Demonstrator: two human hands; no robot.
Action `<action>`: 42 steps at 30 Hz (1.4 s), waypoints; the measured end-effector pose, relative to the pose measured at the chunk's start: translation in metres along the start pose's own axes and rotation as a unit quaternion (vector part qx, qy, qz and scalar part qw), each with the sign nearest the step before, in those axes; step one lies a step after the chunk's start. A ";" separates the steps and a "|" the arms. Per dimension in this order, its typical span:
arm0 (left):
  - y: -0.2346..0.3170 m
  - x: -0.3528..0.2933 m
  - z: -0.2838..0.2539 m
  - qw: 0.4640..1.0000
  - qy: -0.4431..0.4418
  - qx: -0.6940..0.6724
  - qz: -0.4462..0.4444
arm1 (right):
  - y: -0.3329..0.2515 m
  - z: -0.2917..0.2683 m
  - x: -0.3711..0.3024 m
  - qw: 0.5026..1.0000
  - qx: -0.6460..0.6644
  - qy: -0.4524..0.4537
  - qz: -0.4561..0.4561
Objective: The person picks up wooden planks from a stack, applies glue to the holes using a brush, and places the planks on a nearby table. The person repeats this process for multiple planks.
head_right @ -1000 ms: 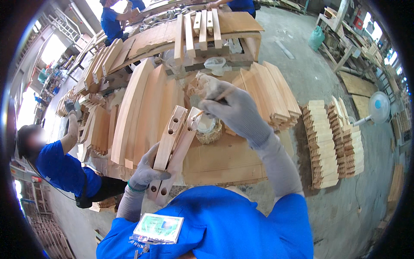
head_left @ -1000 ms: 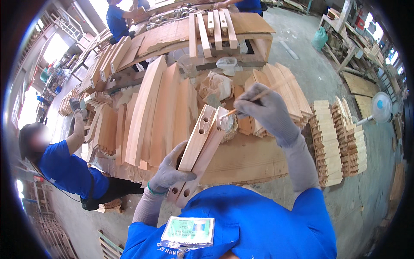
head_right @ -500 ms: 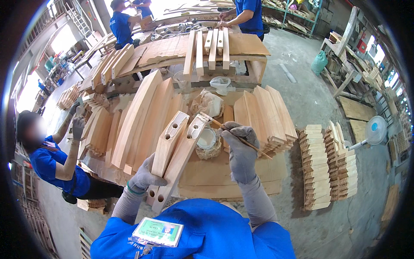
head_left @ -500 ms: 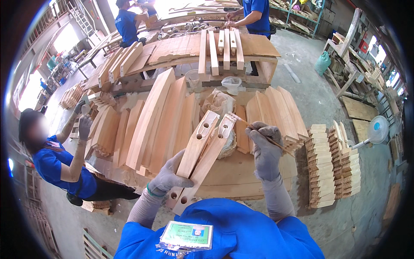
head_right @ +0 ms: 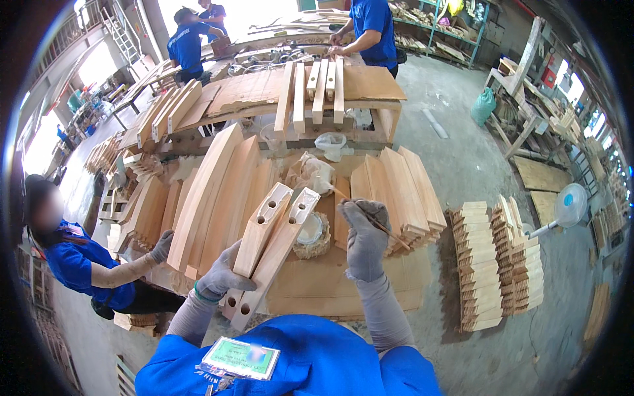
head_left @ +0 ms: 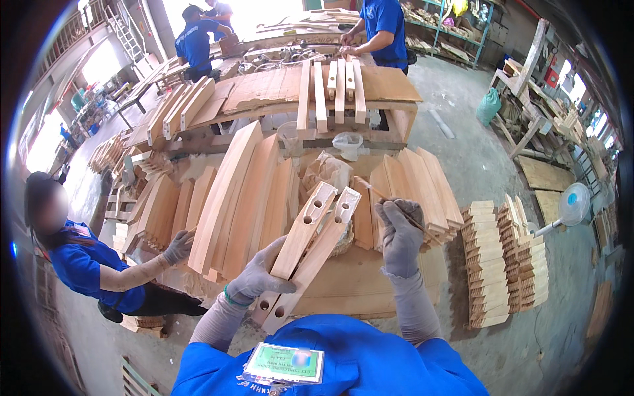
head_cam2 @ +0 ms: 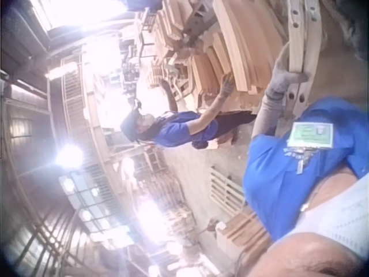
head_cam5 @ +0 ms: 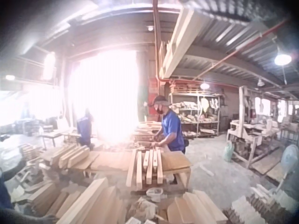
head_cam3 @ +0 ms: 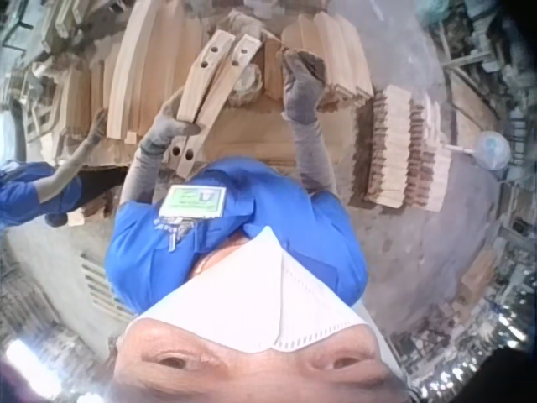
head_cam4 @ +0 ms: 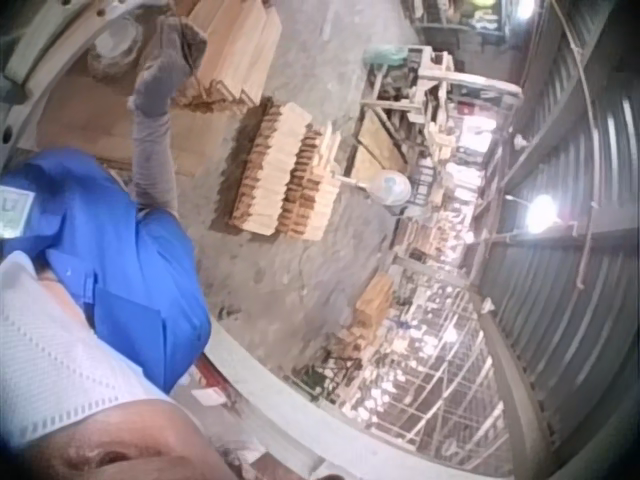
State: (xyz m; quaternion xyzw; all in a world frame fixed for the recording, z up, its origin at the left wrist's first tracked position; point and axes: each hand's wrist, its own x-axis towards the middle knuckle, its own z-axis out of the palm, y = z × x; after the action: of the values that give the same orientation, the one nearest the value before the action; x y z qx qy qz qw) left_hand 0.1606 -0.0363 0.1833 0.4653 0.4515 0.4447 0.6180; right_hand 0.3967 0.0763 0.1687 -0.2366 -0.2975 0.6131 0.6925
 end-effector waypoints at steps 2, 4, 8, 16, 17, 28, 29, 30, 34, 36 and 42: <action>0.010 0.007 0.006 1.000 0.023 0.012 -0.012 | -0.001 -0.005 0.007 0.999 -0.006 0.043 -0.016; 0.015 0.017 0.007 0.998 0.058 -0.004 -0.012 | -0.003 -0.003 0.007 1.000 -0.005 0.009 0.020; 0.025 0.064 -0.004 0.990 0.117 -0.076 0.033 | -0.006 0.001 -0.001 0.994 -0.055 -0.066 0.072; 0.100 0.178 -0.087 0.982 0.155 -0.066 0.085 | 0.008 -0.011 0.026 0.978 -0.144 -0.152 0.014; 0.108 0.188 -0.095 0.980 0.162 -0.068 0.090 | 0.016 -0.011 0.036 0.967 -0.167 -0.190 -0.018; 0.137 0.249 -0.157 0.966 0.229 -0.016 0.116 | 0.185 0.046 0.248 0.419 -0.577 -0.441 -0.545; 0.137 0.253 -0.168 0.967 0.231 -0.014 0.109 | 0.197 0.055 0.263 0.378 -0.606 -0.436 -0.547; 0.134 0.257 -0.183 0.968 0.231 -0.014 0.100 | 0.208 0.064 0.275 0.335 -0.636 -0.431 -0.545; 0.129 0.278 -0.219 0.964 0.255 0.003 0.074 | 0.230 0.093 0.297 0.322 -0.661 -0.422 -0.531; 0.134 0.298 -0.225 0.971 0.230 0.026 0.063 | 0.225 0.103 0.307 0.331 -0.687 -0.410 -0.499; 0.129 0.392 -0.262 0.966 0.232 0.106 0.050 | 0.164 0.105 0.301 0.541 -0.616 -0.392 -0.417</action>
State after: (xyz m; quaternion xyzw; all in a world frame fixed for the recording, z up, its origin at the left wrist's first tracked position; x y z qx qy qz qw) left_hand -0.0334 0.4114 0.2114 0.4342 0.6033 0.5200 0.4209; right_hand 0.2283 0.3931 0.1664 -0.1907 -0.9087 -0.0477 0.3683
